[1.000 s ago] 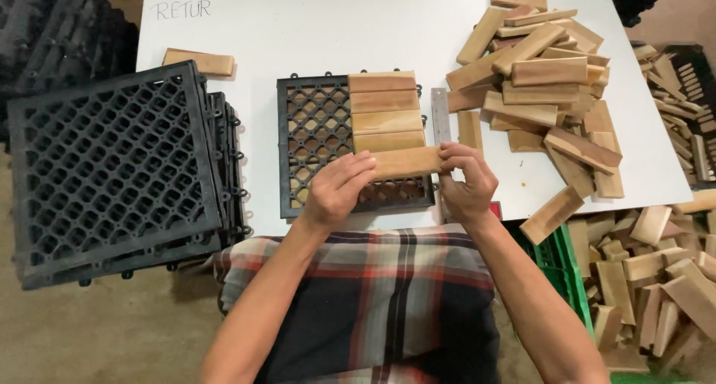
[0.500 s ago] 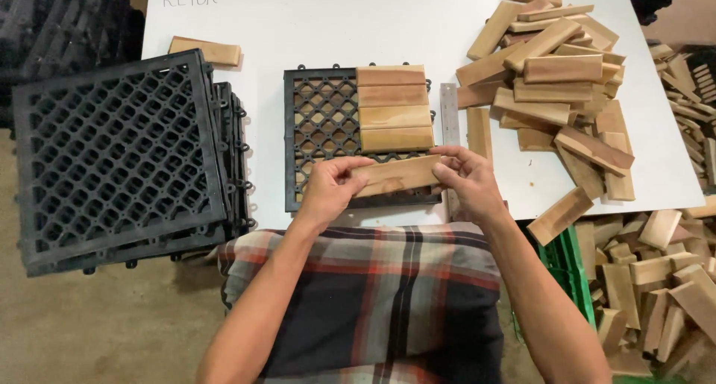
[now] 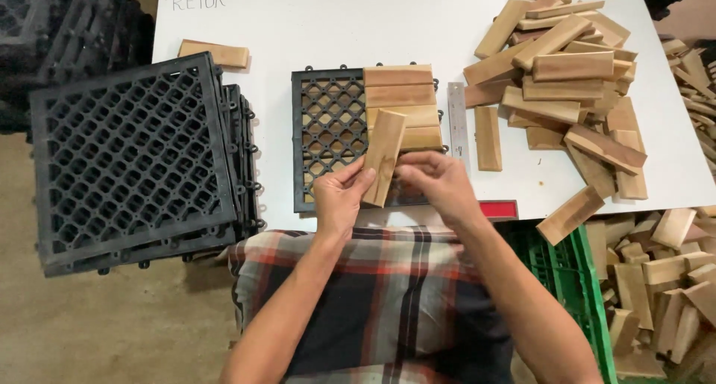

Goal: Assembling wooden floor tiles by fitting wooden slats into a plastic interlocking grid and checking alignment with a square.

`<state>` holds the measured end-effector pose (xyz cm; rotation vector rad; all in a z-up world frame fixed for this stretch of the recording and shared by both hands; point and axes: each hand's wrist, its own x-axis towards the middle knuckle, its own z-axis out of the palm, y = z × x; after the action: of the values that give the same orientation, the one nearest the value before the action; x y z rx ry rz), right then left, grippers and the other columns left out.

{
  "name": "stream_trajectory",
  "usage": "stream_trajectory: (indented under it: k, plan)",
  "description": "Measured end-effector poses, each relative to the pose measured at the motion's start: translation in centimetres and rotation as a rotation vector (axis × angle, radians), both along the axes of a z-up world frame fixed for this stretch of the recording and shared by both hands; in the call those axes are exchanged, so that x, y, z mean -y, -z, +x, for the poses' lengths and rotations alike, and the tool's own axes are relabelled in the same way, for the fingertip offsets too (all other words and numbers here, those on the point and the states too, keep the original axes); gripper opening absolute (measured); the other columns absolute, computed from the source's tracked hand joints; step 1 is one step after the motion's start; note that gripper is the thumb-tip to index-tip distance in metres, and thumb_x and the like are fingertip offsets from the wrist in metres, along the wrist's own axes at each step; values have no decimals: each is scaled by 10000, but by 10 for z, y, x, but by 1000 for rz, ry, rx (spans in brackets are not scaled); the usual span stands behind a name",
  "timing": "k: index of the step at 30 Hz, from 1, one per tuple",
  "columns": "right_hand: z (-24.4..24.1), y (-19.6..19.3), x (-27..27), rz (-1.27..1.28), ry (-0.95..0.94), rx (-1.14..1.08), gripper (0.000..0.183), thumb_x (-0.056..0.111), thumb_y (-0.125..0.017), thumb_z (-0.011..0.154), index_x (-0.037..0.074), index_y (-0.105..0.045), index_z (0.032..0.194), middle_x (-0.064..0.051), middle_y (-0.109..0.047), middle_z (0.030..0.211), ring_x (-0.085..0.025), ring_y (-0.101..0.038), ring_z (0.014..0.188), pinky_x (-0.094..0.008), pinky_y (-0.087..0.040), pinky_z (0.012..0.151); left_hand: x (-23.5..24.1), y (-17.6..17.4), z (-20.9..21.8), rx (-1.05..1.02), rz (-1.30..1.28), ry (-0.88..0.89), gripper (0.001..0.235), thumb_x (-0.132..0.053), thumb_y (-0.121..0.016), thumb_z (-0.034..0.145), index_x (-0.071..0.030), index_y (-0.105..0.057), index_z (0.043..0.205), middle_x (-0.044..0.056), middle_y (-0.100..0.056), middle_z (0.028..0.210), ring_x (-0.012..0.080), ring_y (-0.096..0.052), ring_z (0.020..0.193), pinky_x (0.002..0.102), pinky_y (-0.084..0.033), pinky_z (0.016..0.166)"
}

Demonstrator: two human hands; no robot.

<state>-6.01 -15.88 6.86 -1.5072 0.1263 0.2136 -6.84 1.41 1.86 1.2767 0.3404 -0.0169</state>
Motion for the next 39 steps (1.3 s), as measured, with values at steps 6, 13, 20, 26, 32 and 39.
stream_trajectory:
  k: [6, 13, 20, 26, 32, 39]
  plan:
    - [3, 36, 5, 115, 3, -31, 266, 47, -782, 891, -84, -692, 1104, -175, -754, 846, -226, -767, 740, -348, -676, 663, 6, 6, -13, -31, -154, -5, 389, -45, -797, 880, 31, -703, 1250, 244, -758, 1062, 199, -716, 947, 368, -646, 837]
    - [-3, 42, 20, 225, -43, -27, 471, -48, -758, 850, -22, -541, 1267, -216, -712, 861, -294, -764, 731, -432, -681, 675, -9, 31, -3, -13, -216, 147, 285, 0, -709, 933, 48, -721, 1214, 244, -761, 1006, 242, -729, 909, 387, -641, 797]
    - [-19, 38, 31, 255, 4, -40, 497, -38, -698, 893, 19, -446, 1317, -185, -692, 925, -277, -768, 798, -390, -681, 702, -2, 31, -5, -9, -188, 261, 249, 20, -683, 930, 66, -743, 1167, 225, -775, 949, 199, -730, 852, 347, -641, 755]
    - [-21, 42, 36, 206, -24, 13, 478, -35, -713, 883, 19, -478, 1295, -181, -697, 898, -248, -762, 756, -390, -682, 678, 2, 17, -8, -37, -104, 340, 294, 4, -784, 859, 71, -743, 1142, 197, -781, 904, 180, -740, 792, 324, -644, 710]
    - [-13, 44, 38, 175, -82, 95, 511, -50, -705, 886, -11, -517, 1360, -167, -690, 861, -237, -759, 728, -409, -680, 672, 3, 52, -6, -130, -249, 355, 311, 28, -814, 822, 75, -739, 1120, 183, -784, 871, 234, -772, 743, 347, -654, 648]
    - [2, 58, 32, 150, -160, 92, 584, -44, -648, 927, -77, -455, 1477, -191, -691, 887, -218, -747, 737, -383, -668, 674, -5, 56, -7, -192, -287, 361, 344, 15, -858, 778, 30, -740, 1101, 128, -781, 853, 210, -762, 704, 349, -652, 603]
